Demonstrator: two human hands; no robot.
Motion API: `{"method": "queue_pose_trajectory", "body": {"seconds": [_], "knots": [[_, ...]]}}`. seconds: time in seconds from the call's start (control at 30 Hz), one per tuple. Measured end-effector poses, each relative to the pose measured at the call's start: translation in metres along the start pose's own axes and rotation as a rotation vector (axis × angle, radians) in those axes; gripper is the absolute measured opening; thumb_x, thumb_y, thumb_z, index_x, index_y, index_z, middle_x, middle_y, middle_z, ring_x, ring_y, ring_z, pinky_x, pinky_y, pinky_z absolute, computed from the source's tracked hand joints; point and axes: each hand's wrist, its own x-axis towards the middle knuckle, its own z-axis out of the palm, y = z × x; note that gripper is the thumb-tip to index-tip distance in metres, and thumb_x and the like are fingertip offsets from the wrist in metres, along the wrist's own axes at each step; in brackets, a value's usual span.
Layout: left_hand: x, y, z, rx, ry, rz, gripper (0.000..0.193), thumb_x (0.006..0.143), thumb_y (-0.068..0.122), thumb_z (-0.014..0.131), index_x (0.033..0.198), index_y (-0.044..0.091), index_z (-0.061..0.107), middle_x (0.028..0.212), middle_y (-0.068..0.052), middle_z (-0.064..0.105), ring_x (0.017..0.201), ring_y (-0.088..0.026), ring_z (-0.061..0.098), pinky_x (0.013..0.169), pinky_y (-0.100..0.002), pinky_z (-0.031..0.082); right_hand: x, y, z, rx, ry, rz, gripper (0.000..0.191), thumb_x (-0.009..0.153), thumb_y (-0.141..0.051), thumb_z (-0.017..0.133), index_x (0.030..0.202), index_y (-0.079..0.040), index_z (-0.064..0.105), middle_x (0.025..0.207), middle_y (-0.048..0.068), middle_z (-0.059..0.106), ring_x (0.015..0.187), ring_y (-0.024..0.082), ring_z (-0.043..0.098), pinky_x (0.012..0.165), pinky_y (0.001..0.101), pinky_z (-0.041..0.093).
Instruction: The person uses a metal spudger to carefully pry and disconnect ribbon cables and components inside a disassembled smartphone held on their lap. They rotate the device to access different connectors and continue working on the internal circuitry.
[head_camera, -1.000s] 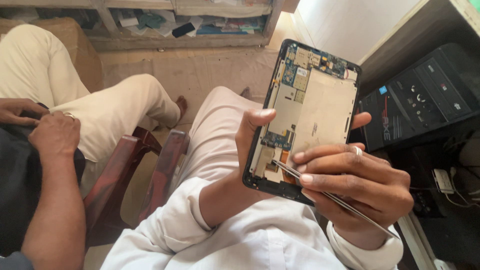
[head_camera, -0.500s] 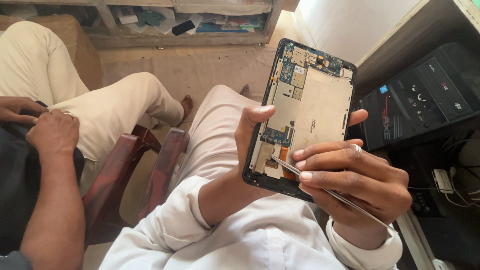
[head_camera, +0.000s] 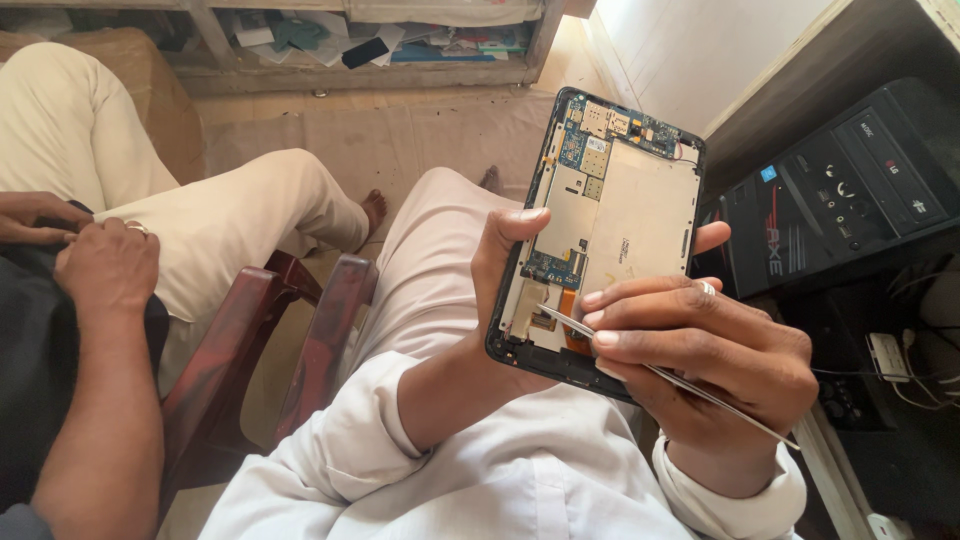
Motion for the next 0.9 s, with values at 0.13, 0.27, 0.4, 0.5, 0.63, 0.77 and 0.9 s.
{"method": "queue_pose_trajectory", "body": {"seconds": [0.13,0.27,0.4,0.5,0.63,0.77,0.9], "knots": [[-0.002,-0.003,0.006,-0.056,-0.106,-0.076,0.077,0.101,0.05,0.048,0.152,-0.007,0.041,0.135,-0.03,0.056,0.113,-0.035,0.065,0.099,-0.043,0.056,-0.001,0.005,-0.002,0.034,0.019,-0.018,0.019,0.077,0.003,0.081,0.094,0.0,0.071,0.094,0.018,0.073,0.096,0.03,0.078,0.081,0.0347,0.067],[0.003,-0.01,0.009,-0.123,-0.301,-0.12,0.088,0.104,0.057,0.044,0.162,-0.006,0.027,0.154,-0.037,0.037,0.131,-0.046,0.055,0.109,-0.053,0.051,0.0,0.007,-0.006,0.024,-0.022,-0.034,0.02,0.076,0.002,0.082,0.093,0.0,0.071,0.093,0.017,0.073,0.095,0.031,0.078,0.078,0.034,0.067],[0.004,-0.011,0.009,-0.108,-0.29,-0.132,0.094,0.101,0.062,0.045,0.162,-0.008,0.026,0.153,-0.038,0.039,0.131,-0.048,0.054,0.11,-0.057,0.049,0.002,0.006,-0.008,0.039,-0.04,-0.042,0.019,0.076,0.002,0.082,0.092,0.001,0.071,0.092,0.017,0.073,0.094,0.031,0.079,0.082,0.036,0.066],[0.004,-0.009,0.011,-0.08,-0.245,-0.134,0.098,0.1,0.063,0.046,0.161,-0.011,0.025,0.153,-0.039,0.038,0.131,-0.048,0.053,0.111,-0.056,0.049,0.002,0.003,-0.007,0.025,-0.031,-0.023,0.019,0.077,0.0,0.082,0.092,0.001,0.071,0.093,0.017,0.073,0.095,0.03,0.078,0.08,0.0347,0.066],[-0.001,-0.005,0.015,-0.077,-0.15,-0.127,0.092,0.101,0.059,0.043,0.162,-0.007,0.024,0.155,-0.04,0.036,0.132,-0.044,0.054,0.112,-0.05,0.047,0.001,0.0,-0.006,0.023,-0.024,0.009,0.018,0.08,-0.003,0.081,0.095,0.001,0.072,0.095,0.017,0.074,0.093,0.028,0.079,0.082,0.0333,0.066],[0.002,-0.008,0.014,-0.029,-0.202,-0.114,0.094,0.101,0.06,0.043,0.166,-0.006,0.023,0.154,-0.039,0.037,0.131,-0.044,0.055,0.111,-0.051,0.048,0.003,0.0,-0.006,0.016,-0.031,0.008,0.018,0.081,-0.004,0.08,0.095,0.001,0.072,0.096,0.017,0.074,0.097,0.029,0.078,0.083,0.0329,0.066],[0.005,-0.011,0.008,-0.123,-0.258,-0.128,0.095,0.103,0.062,0.043,0.163,-0.008,0.02,0.152,-0.04,0.037,0.13,-0.05,0.054,0.109,-0.055,0.051,0.004,-0.001,-0.005,0.007,-0.033,0.018,0.018,0.08,-0.005,0.08,0.096,0.001,0.072,0.097,0.017,0.074,0.098,0.029,0.078,0.084,0.0329,0.066]]}}
